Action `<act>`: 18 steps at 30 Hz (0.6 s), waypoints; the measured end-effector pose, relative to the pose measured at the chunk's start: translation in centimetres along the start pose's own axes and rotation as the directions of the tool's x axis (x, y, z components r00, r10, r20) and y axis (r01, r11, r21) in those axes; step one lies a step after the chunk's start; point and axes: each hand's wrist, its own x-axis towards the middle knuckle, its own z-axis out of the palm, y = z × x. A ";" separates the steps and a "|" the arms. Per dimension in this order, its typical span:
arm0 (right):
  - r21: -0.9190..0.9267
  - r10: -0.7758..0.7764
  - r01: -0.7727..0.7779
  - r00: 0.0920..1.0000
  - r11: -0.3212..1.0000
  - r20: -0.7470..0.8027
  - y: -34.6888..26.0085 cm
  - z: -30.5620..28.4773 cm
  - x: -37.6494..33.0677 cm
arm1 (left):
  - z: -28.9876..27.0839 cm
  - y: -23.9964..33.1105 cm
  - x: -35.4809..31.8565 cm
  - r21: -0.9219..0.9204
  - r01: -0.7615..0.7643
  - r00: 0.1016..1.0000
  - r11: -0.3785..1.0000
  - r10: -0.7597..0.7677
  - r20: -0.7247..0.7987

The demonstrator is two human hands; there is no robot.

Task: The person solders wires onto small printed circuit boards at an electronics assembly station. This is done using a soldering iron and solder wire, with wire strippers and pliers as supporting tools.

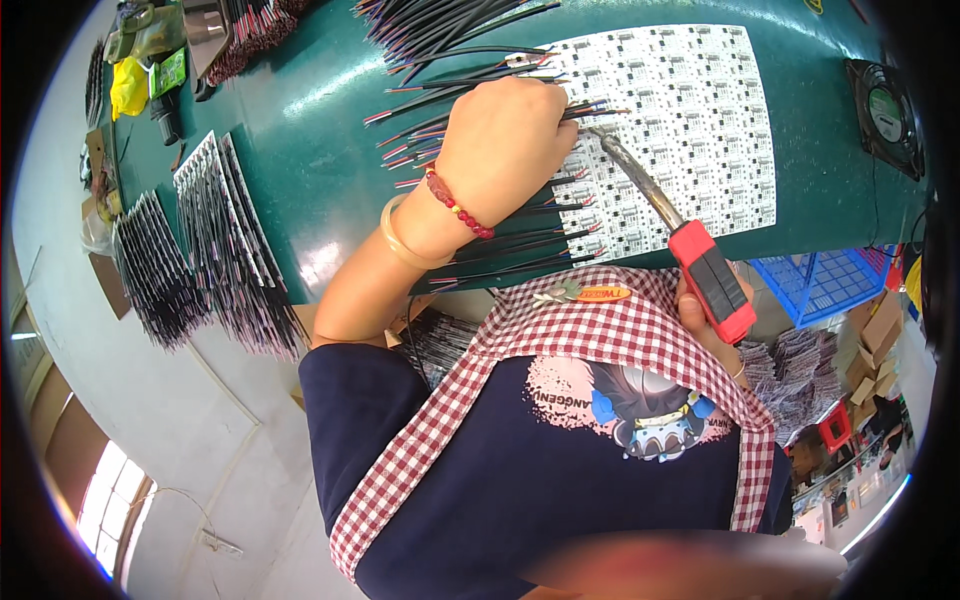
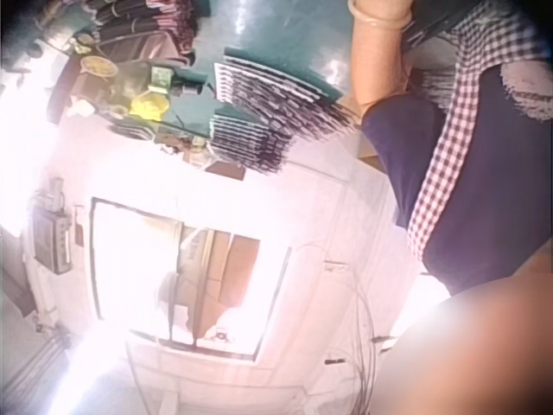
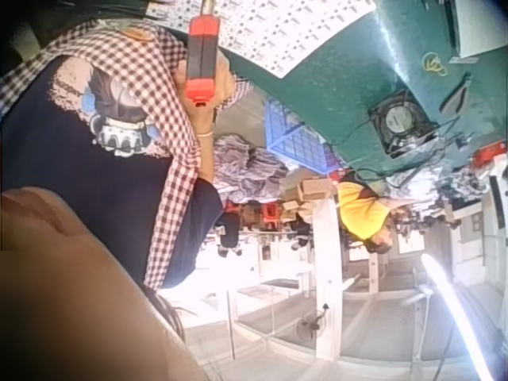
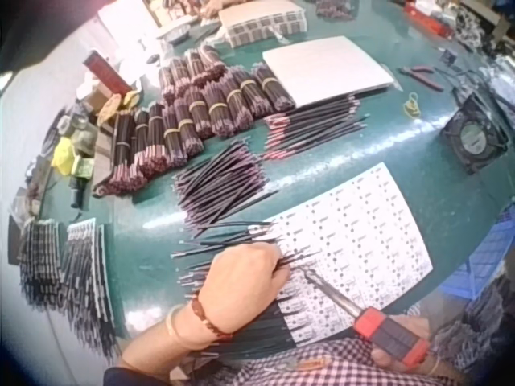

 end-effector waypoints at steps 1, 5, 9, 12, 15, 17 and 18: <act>-0.048 -0.031 0.031 1.000 0.998 -0.002 0.0 0.0 0.1 | 0.0 0.0 0.0 0.006 0.001 1.000 1.000 -0.001 0.003; 0.094 0.118 -0.116 0.993 0.989 -0.017 0.4 0.2 -1.0 | 0.3 0.1 0.1 0.024 -0.029 0.999 0.999 0.030 -0.037; 0.009 0.028 -0.028 0.999 1.000 -0.018 -0.6 0.1 0.1 | 0.4 0.1 0.1 0.022 -0.019 0.999 1.000 0.020 -0.036; 0.005 -0.002 0.002 1.000 1.000 -0.011 -0.4 0.2 0.4 | 0.5 0.1 0.1 0.032 -0.018 0.999 0.999 0.019 -0.038; -0.042 -0.031 0.030 0.999 0.999 -0.030 -0.2 0.4 0.2 | 0.4 0.0 0.0 0.037 -0.039 0.998 0.999 0.040 -0.048; -0.071 -0.045 0.042 0.998 0.997 -0.038 0.3 0.6 -0.2 | 0.4 -0.1 0.1 0.044 -0.039 0.998 0.998 0.041 -0.048; 0.010 0.046 -0.045 0.998 0.999 -0.047 0.5 0.7 -0.7 | 0.4 -0.1 0.2 0.044 -0.037 0.998 0.998 0.040 -0.048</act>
